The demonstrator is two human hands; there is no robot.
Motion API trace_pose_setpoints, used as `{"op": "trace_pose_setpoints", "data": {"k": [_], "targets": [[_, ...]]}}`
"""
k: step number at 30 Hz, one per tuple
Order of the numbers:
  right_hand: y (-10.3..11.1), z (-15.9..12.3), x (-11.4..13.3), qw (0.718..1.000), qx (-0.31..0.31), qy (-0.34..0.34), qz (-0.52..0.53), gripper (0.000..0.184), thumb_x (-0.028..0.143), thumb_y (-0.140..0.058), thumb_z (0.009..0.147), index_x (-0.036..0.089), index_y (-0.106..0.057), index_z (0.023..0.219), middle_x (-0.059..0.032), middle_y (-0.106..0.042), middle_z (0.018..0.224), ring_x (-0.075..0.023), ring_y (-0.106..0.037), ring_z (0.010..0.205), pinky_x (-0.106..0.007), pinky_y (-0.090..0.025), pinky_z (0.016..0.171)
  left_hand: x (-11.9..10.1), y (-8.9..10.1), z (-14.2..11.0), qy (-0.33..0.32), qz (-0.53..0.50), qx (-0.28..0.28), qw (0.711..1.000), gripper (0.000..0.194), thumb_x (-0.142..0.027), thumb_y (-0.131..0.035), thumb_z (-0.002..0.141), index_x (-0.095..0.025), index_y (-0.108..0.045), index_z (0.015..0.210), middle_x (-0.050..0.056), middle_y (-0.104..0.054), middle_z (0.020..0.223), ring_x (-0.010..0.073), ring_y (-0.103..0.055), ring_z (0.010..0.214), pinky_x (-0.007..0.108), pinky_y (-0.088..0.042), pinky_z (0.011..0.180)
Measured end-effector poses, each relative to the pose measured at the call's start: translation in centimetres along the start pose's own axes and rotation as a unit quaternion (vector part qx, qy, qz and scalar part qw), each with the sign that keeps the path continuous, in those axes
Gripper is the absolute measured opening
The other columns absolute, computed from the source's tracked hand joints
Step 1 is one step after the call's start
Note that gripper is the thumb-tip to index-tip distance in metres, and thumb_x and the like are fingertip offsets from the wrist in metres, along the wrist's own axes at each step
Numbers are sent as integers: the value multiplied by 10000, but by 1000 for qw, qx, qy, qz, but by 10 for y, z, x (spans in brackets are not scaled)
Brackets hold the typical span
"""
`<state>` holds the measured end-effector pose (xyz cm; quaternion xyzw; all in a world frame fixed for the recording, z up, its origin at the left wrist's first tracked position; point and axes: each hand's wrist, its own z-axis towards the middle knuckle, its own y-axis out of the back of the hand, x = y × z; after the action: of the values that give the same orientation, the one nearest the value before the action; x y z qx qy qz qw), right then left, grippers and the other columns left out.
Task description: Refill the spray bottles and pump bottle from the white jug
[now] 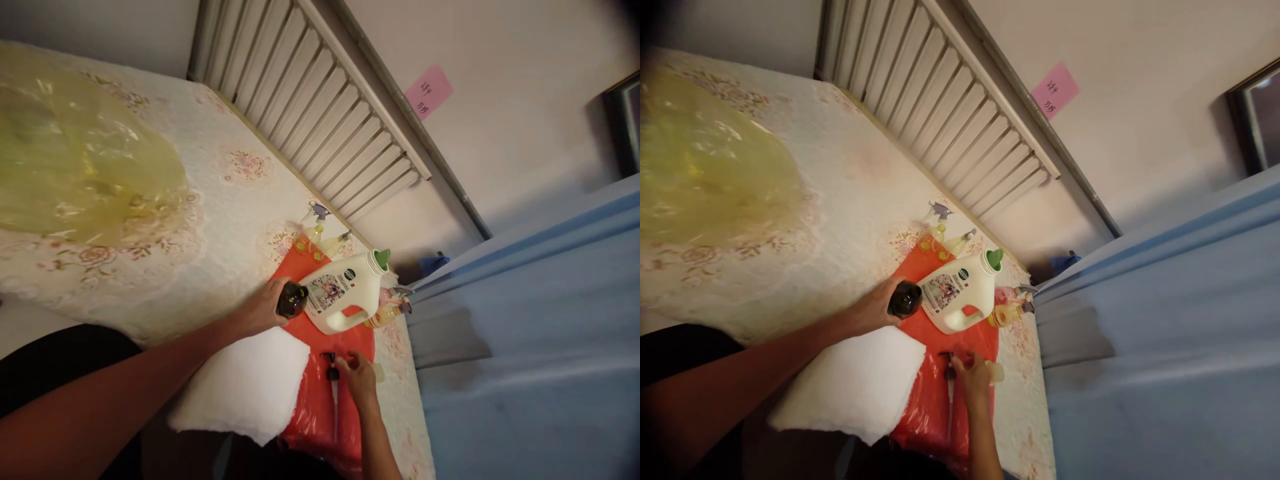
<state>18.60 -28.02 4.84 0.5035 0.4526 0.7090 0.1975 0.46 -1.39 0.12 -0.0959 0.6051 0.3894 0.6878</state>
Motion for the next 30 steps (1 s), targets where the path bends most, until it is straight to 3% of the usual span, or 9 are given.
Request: {"op": "trace_pose_setpoints", "data": {"k": [4,8,11,14,18,21,25,30], "targets": [[-12,-24,-3,997,76,13,-26,218,359,-731,619,212,-738,780,-39,-728,691,-254,-686,666,-334,-501,629,1,-1,0,-3,2,-6,1000,892,-132,-778,563,-191,-426,1381,140,-570,1324,371,-523,1288,485,-439,1094],[-14,-31,1,993,98,31,-60,121,330,-649,683,217,-690,680,-40,-710,658,-238,-650,622,-327,-466,595,2,-2,0,-13,-13,-19,1000,898,-126,-783,541,-193,-444,1370,136,-558,1374,360,-525,1291,492,-428,1099],[1,-27,18,994,94,41,-34,178,374,-631,698,212,-656,630,-17,-644,563,-216,-600,557,-309,-441,538,4,-3,0,-14,-24,-23,999,905,-155,-806,529,-209,-454,1361,132,-563,1376,355,-523,1295,504,-413,1108],[28,-22,54,991,93,65,68,264,450,-643,743,189,-686,747,-1,-634,592,-188,-578,537,-290,-454,510,4,-3,0,-10,-23,-19,1000,911,-174,-820,526,-218,-458,1361,122,-577,1355,354,-536,1276,501,-430,1089],[53,-19,114,972,-34,127,197,293,439,-718,745,182,-696,886,-20,-708,753,-185,-654,673,-292,-528,642,1,0,-2,-26,-20,-20,999,875,-153,-806,549,-203,-465,1353,120,-585,1330,342,-542,1264,472,-447,1070],[50,-16,146,939,-122,158,281,324,389,-733,754,179,-694,997,-56,-747,933,-209,-694,842,-327,-553,761,-3,3,-4,-24,-20,-16,999,844,-143,-790,564,-196,-471,1344,119,-588,1314,329,-556,1237,460,-457,1056],[32,-7,171,915,-128,191,332,382,362,-736,755,188,-679,1090,-69,-739,1045,-208,-706,889,-355,-559,819,-7,5,-4,-10,-23,-14,1000,852,-143,-798,544,-214,-481,1332,110,-599,1305,336,-558,1227,467,-462,1040],[14,4,188,931,-100,218,277,343,395,-669,772,202,-673,1056,-67,-744,991,-226,-716,858,-382,-569,819,-10,5,-5,-10,-16,-12,1000,847,-115,-789,546,-206,-473,1328,133,-590,1314,342,-544,1224,481,-451,1032]]}}
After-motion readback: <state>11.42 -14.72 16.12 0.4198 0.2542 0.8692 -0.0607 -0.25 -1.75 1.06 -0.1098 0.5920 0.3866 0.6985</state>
